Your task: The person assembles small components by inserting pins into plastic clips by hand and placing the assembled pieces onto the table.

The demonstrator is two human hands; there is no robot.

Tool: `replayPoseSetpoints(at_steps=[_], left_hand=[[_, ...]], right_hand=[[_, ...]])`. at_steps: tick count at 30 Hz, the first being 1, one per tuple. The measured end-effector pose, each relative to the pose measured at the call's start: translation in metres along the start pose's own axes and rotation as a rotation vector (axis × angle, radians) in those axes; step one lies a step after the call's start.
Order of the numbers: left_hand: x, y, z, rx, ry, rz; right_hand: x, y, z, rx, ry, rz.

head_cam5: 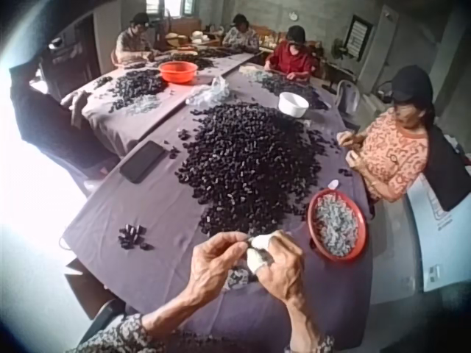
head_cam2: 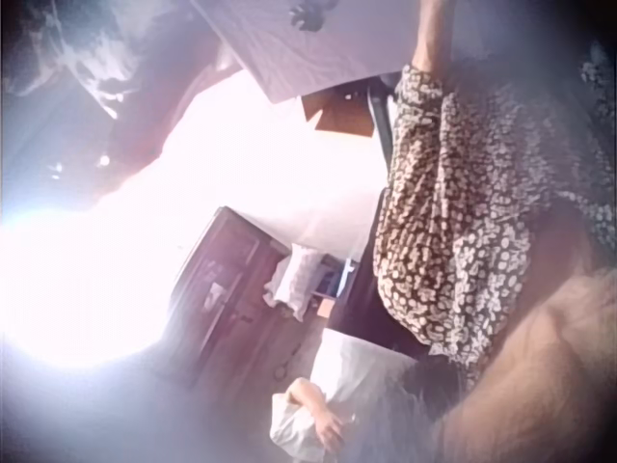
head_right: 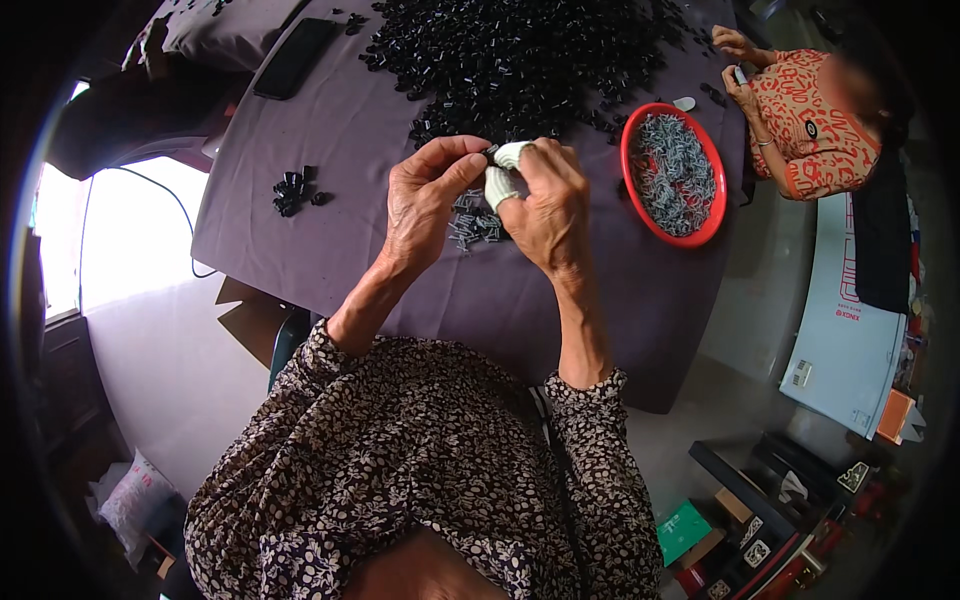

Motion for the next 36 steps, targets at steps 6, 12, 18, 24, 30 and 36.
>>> replayPoseSetpoints(at_steps=[6,12,18,24,30,36], left_hand=[[0.007,0.002,-0.001,0.029,-0.105,0.179],[0.007,0.010,0.002,0.086,-0.103,0.141],[0.003,0.008,0.002,0.063,-0.093,0.126],[0.000,0.010,0.003,0.061,-0.105,0.092],[0.001,0.007,0.003,0.048,-0.091,0.021],[0.005,0.007,0.001,0.039,-0.131,0.051]], right_hand=[[-0.047,0.012,0.020,-0.244,0.479,-0.934],[-0.047,0.018,0.015,-0.304,0.440,-1.101],[-0.046,0.023,0.020,-0.278,0.417,-1.059],[-0.043,0.018,0.021,-0.247,0.432,-0.933],[-0.042,0.015,0.020,-0.234,0.437,-0.841],[-0.042,0.015,0.018,-0.202,0.415,-0.814]])
Point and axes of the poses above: each hand's wrist, its own z-axis away from the middle knuckle, its own y-axis out of the palm, x = y × z, the point moved 7 cm from there along -z, towards the middle knuckle, and after that the axes turned 3 degrees about -y, right-handed, at the moved point
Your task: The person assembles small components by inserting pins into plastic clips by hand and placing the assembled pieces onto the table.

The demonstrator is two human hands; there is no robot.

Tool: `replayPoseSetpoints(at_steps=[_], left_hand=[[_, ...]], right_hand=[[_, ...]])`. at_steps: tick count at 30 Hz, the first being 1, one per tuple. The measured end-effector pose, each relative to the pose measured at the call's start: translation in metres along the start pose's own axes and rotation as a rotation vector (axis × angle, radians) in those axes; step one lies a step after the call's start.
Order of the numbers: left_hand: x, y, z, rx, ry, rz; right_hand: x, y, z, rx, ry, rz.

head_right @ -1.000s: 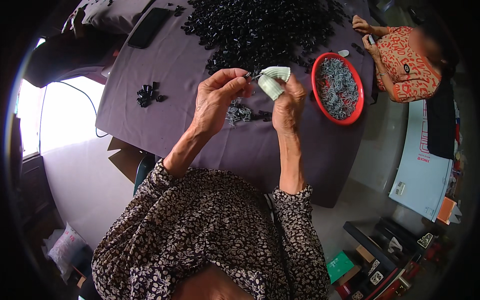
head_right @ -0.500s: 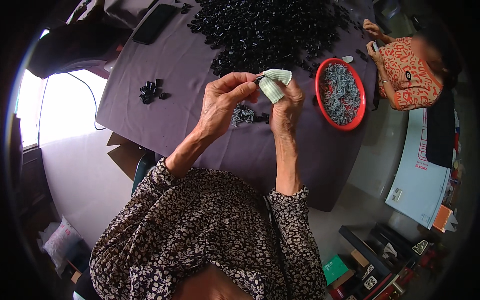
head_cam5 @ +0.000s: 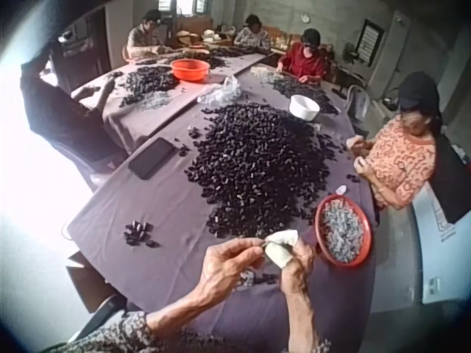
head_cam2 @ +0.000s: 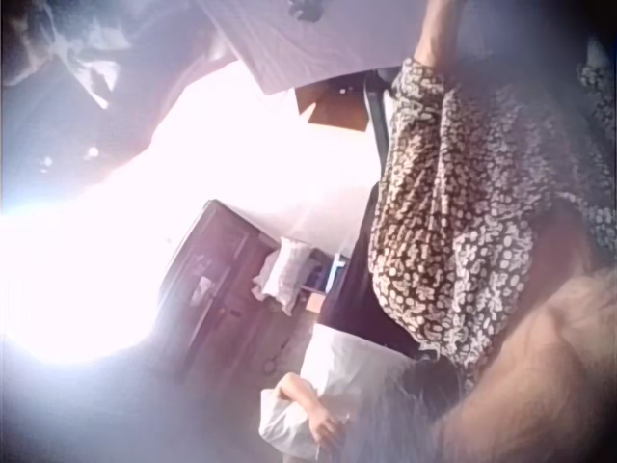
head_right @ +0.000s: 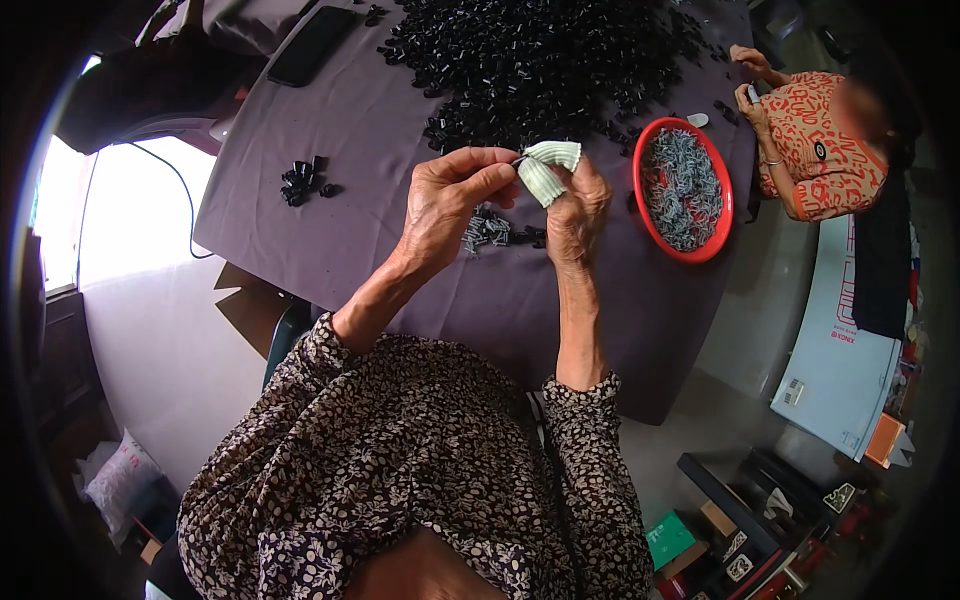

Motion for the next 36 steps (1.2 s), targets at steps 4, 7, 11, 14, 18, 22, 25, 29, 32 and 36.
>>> replayPoseSetpoints(at_steps=[4,7,11,14,18,22,25,29,32,36], left_hand=[[-0.001,-0.002,0.001,-0.033,0.034,-0.009],[0.002,-0.005,-0.002,-0.015,-0.010,-0.035],[0.013,-0.006,-0.007,0.070,-0.143,0.044],[0.019,-0.010,-0.006,0.018,-0.183,0.121],[0.034,-0.010,-0.009,0.021,-0.208,0.133],[0.039,-0.010,-0.009,0.000,-0.219,0.143],[0.043,-0.009,-0.007,-0.011,-0.228,0.127],[0.055,-0.008,-0.006,0.004,-0.251,0.091],[0.060,-0.009,-0.006,0.027,-0.273,0.051],[0.055,-0.005,-0.006,0.093,-0.259,0.017]], right_hand=[[0.004,0.001,0.000,0.027,-0.023,0.196],[0.006,0.002,0.000,0.076,-0.007,0.312],[0.010,-0.003,-0.001,0.116,0.001,0.362],[0.024,0.008,0.001,0.282,-0.189,0.751],[0.028,0.022,0.003,0.379,-0.476,1.115],[0.024,0.026,0.004,0.449,-0.528,1.178],[0.022,0.026,0.008,0.464,-0.514,1.191],[0.017,0.021,0.013,0.488,-0.518,1.191],[0.012,0.017,0.017,0.484,-0.522,1.157],[0.012,0.013,0.022,0.506,-0.542,1.112]])
Point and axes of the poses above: each hand's wrist, its own z-axis away from the middle knuckle, its own y-axis out of the palm, x = y × z, the point moved 7 cm from there along -z, towards the middle knuckle, and after that the axes turned 3 degrees about -y, right-handed, at the moved point
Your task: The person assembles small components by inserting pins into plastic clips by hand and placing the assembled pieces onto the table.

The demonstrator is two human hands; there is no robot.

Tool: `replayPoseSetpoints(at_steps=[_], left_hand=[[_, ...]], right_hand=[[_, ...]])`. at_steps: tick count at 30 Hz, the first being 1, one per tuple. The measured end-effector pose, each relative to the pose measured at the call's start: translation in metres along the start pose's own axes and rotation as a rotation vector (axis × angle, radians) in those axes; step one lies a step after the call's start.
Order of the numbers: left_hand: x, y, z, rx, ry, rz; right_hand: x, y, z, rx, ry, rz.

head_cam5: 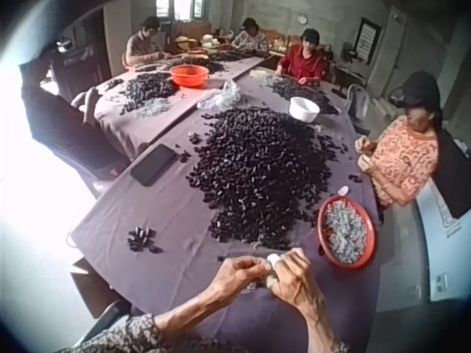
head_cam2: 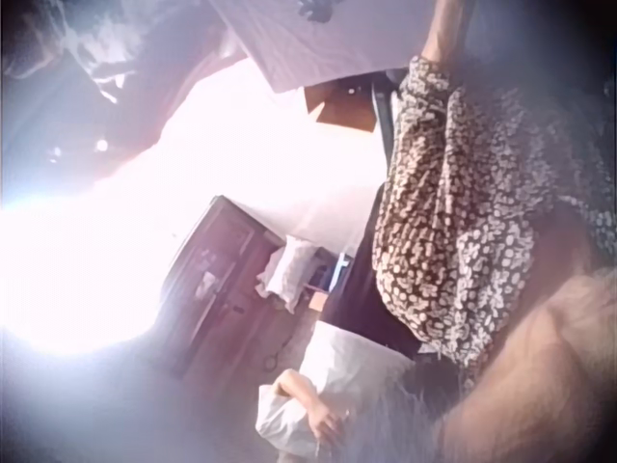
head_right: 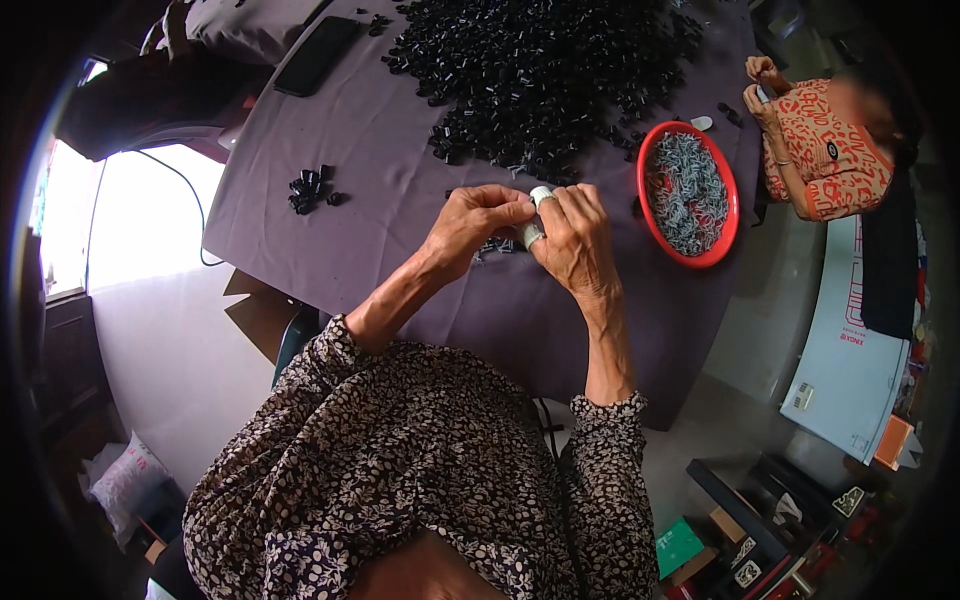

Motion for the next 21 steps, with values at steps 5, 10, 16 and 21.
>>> replayPoseSetpoints(at_steps=[5,10,16,21], left_hand=[[0.004,-0.001,0.001,0.018,-0.002,-0.130],[0.003,-0.001,0.004,-0.001,-0.018,-0.188],[0.005,-0.001,0.005,0.007,-0.021,-0.305],[0.003,0.002,0.006,0.011,0.021,-0.310]], right_hand=[[0.001,0.003,0.006,-0.029,-0.009,-0.001],[0.004,0.001,0.006,-0.026,0.000,0.049],[0.001,0.007,0.010,0.026,-0.041,0.017],[0.002,0.009,0.014,0.021,-0.048,0.018]])
Point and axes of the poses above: each hand's wrist, its own z-axis away from the middle knuckle, its own y-axis out of the palm, x = y × z, the point moved 7 cm from there along -z, towards the middle knuckle, and after that the axes turned 3 degrees about -y, right-handed, at the moved point
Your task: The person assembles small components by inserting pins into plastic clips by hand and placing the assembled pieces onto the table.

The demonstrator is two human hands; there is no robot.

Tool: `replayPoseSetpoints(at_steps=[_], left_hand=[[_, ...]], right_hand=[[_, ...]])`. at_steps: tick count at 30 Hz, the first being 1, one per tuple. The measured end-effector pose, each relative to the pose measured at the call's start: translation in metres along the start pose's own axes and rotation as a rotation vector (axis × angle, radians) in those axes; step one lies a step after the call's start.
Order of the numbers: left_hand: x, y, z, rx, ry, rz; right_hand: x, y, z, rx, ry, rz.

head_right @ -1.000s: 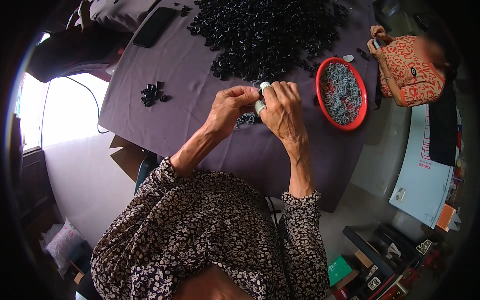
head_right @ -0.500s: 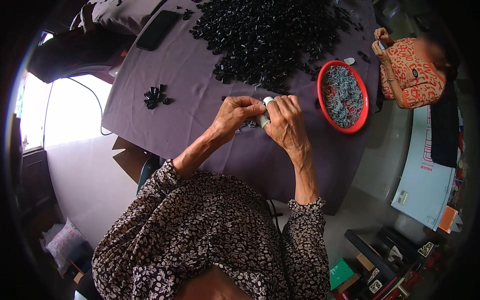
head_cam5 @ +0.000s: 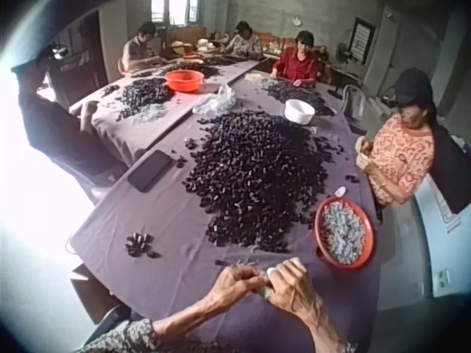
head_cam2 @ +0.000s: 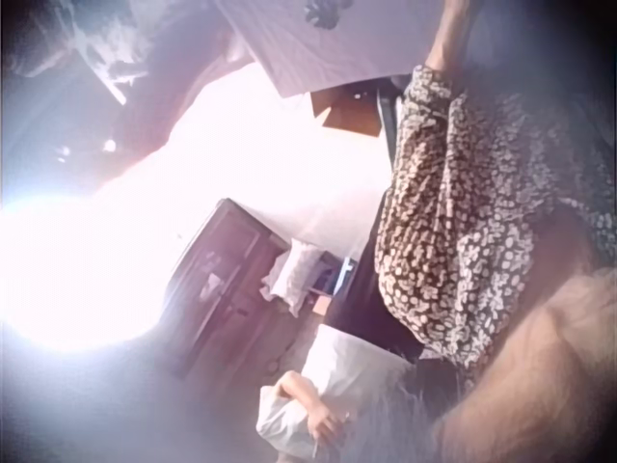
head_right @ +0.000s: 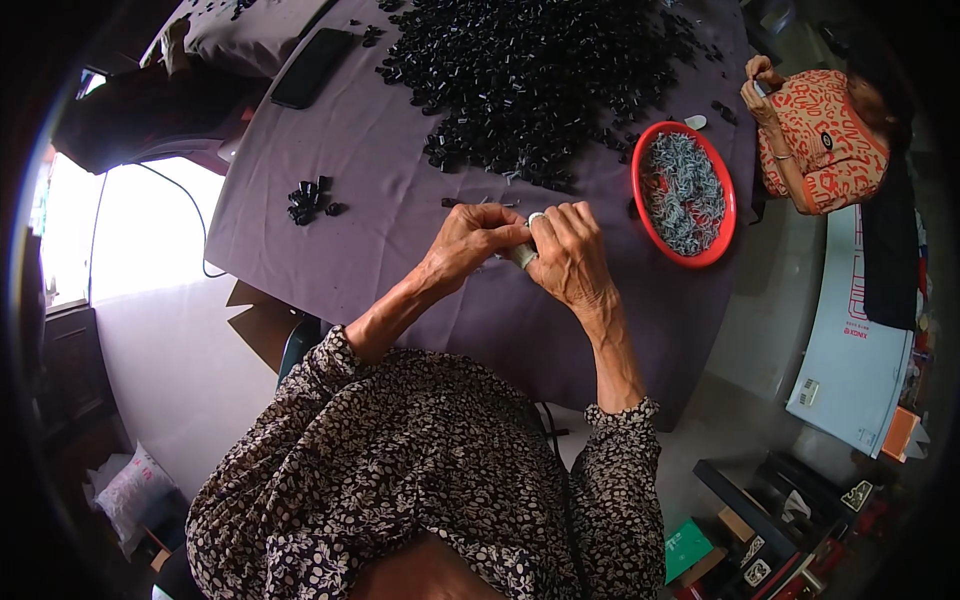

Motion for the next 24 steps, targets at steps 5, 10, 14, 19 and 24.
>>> replayPoseSetpoints(at_steps=[5,10,14,19,24], left_hand=[[0.007,0.001,0.002,0.023,-0.065,-0.126],[0.011,0.002,0.005,-0.003,-0.082,-0.122],[0.018,0.003,0.005,-0.004,-0.098,-0.099],[0.023,0.009,0.006,-0.012,-0.100,-0.067],[0.033,0.012,0.009,0.002,-0.141,-0.060]], right_hand=[[0.004,0.004,0.003,0.034,0.032,0.017],[0.003,0.014,0.014,0.055,0.033,0.090],[0.006,0.016,0.017,0.042,0.050,0.042],[0.006,0.013,0.022,0.041,0.048,0.002],[0.006,0.017,0.032,0.076,0.010,-0.032]])
Point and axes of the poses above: each hand's wrist, its own z-axis away from the middle knuckle, its own y-axis out of the palm, x = y × z, the point moved 7 cm from there along -z, towards the middle knuckle, and after that the axes turned 3 degrees about -y, right-handed, at the moved point
